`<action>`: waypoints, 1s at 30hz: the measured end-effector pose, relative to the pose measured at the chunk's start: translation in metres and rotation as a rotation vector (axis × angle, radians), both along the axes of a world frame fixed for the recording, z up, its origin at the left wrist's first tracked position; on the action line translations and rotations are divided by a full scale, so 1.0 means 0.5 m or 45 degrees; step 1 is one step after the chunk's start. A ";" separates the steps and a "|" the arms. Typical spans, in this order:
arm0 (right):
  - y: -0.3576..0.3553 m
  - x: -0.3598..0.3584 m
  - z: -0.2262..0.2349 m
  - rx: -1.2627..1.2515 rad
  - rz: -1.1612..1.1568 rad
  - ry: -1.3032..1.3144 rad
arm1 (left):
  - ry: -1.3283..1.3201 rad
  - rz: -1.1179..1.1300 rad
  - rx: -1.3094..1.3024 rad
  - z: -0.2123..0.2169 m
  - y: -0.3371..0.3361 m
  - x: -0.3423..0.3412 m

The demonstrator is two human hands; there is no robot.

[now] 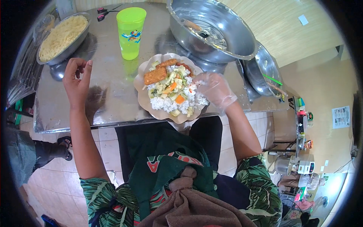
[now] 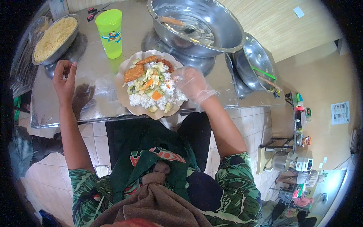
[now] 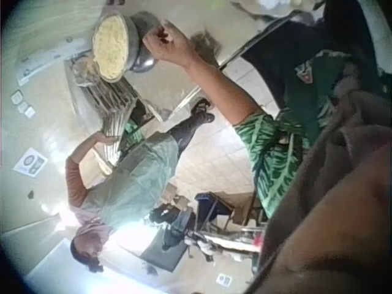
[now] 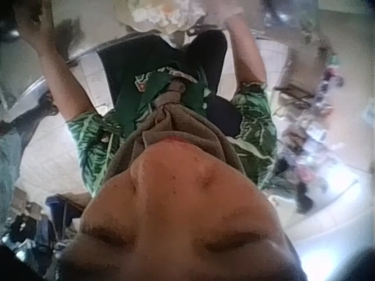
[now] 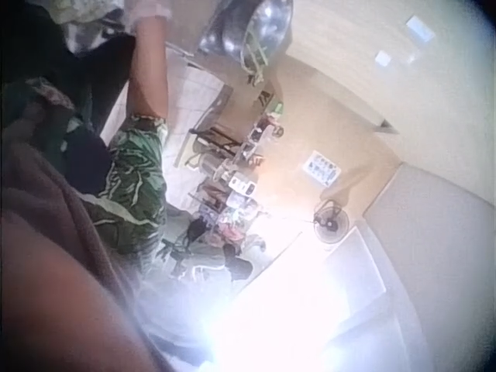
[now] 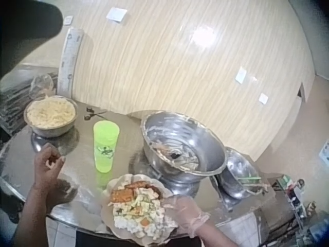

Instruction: The recorder is assembling a plate of food including rice, vegetables, and tempeh at a stainless steel prep station.

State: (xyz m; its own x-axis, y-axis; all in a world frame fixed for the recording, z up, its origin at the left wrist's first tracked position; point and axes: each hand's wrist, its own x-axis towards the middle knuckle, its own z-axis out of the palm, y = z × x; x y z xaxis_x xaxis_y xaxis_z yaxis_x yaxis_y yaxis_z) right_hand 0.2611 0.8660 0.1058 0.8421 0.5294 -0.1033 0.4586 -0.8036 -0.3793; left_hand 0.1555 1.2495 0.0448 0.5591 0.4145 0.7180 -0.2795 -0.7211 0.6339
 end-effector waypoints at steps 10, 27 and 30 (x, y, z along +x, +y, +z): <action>0.011 -0.004 -0.036 -0.075 0.324 -0.414 | 0.010 0.022 0.024 0.006 -0.005 -0.003; -0.047 -0.047 0.031 0.303 0.031 0.183 | 0.070 -0.031 0.100 -0.001 -0.004 -0.006; -0.040 -0.071 0.017 0.038 0.011 0.000 | 0.059 -0.180 0.185 0.023 -0.031 -0.007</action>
State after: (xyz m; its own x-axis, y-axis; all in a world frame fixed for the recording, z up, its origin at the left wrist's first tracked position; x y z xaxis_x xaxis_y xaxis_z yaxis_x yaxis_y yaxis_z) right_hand 0.2255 0.8462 0.1142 0.8376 0.5393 -0.0874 0.4655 -0.7881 -0.4028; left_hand 0.1523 1.2340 0.0562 0.6382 0.2237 0.7366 -0.3570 -0.7617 0.5407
